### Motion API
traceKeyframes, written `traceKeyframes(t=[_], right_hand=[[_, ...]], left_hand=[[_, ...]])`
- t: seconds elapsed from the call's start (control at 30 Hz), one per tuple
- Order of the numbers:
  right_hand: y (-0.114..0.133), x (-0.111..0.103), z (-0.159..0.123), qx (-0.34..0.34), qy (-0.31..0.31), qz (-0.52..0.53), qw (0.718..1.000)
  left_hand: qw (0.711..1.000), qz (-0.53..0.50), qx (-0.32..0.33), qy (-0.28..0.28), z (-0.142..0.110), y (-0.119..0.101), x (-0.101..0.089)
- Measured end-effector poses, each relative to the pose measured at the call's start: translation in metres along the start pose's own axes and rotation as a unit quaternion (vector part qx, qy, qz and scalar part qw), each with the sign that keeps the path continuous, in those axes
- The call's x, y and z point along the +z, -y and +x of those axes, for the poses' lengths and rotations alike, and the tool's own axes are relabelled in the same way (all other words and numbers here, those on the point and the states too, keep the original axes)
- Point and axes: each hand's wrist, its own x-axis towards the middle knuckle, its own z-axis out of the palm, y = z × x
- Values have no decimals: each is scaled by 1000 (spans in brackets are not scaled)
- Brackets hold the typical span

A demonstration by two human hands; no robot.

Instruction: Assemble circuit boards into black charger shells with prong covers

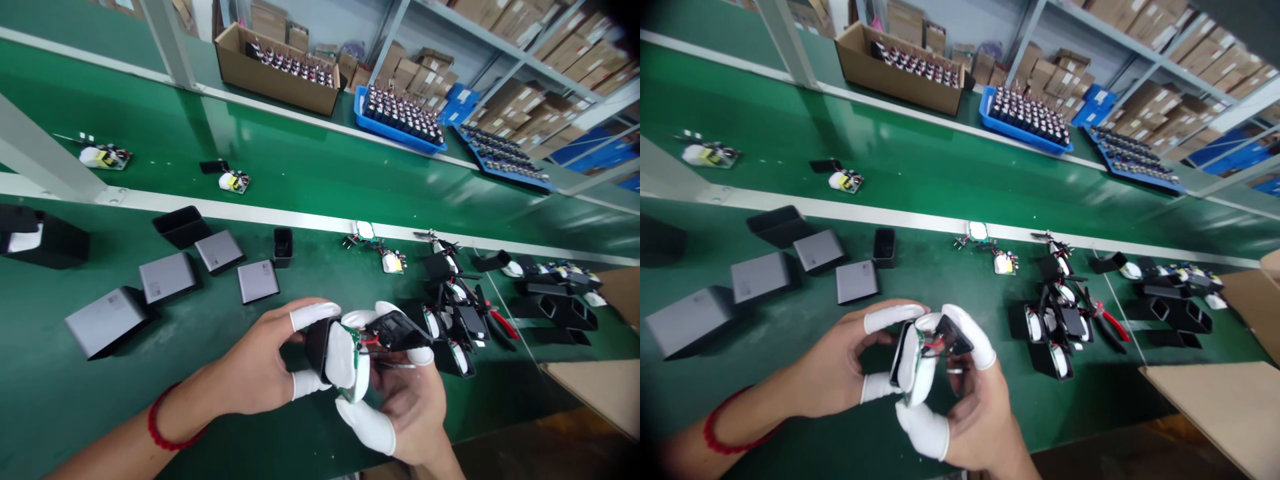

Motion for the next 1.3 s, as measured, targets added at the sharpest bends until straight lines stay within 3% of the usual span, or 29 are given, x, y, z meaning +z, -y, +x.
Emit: traceKeyframes(t=[0.23, 0.4, 0.6, 0.67, 0.73, 0.9, 0.97, 1.1, 1.3], right_hand=[[1, 0, 0, 3, -4, -34, 999], [5, 0, 0, 42, -1, -57, 997], [-17, -4, -9, 37, -51, -53, 997], [-24, -1, -8, 58, -77, -84, 992], [-26, 0, -3, 80, -66, -117, 988], [-20, -3, 13, 79, 15, -159, 984], [-19, 0, 16, 70, 36, -166, 983], [-24, 12, 18, 74, 10, -173, 982], [-30, 24, 22, 113, -34, -110, 987]], left_hand=[[1000, 13, 9, 12, 0, 1, 1], [1000, 10, -16, 4, -1, 4, 2], [998, -37, -44, -27, -3, 22, 22], [998, -6, -41, -38, -4, 27, 31], [997, 53, -47, -36, -5, 28, 34], [990, 136, 5, 33, 1, 18, 11], [992, 124, -21, 30, 5, 14, 1], [989, 91, -110, 37, 10, 12, -6], [990, 11, -134, 46, 11, 17, -4]])
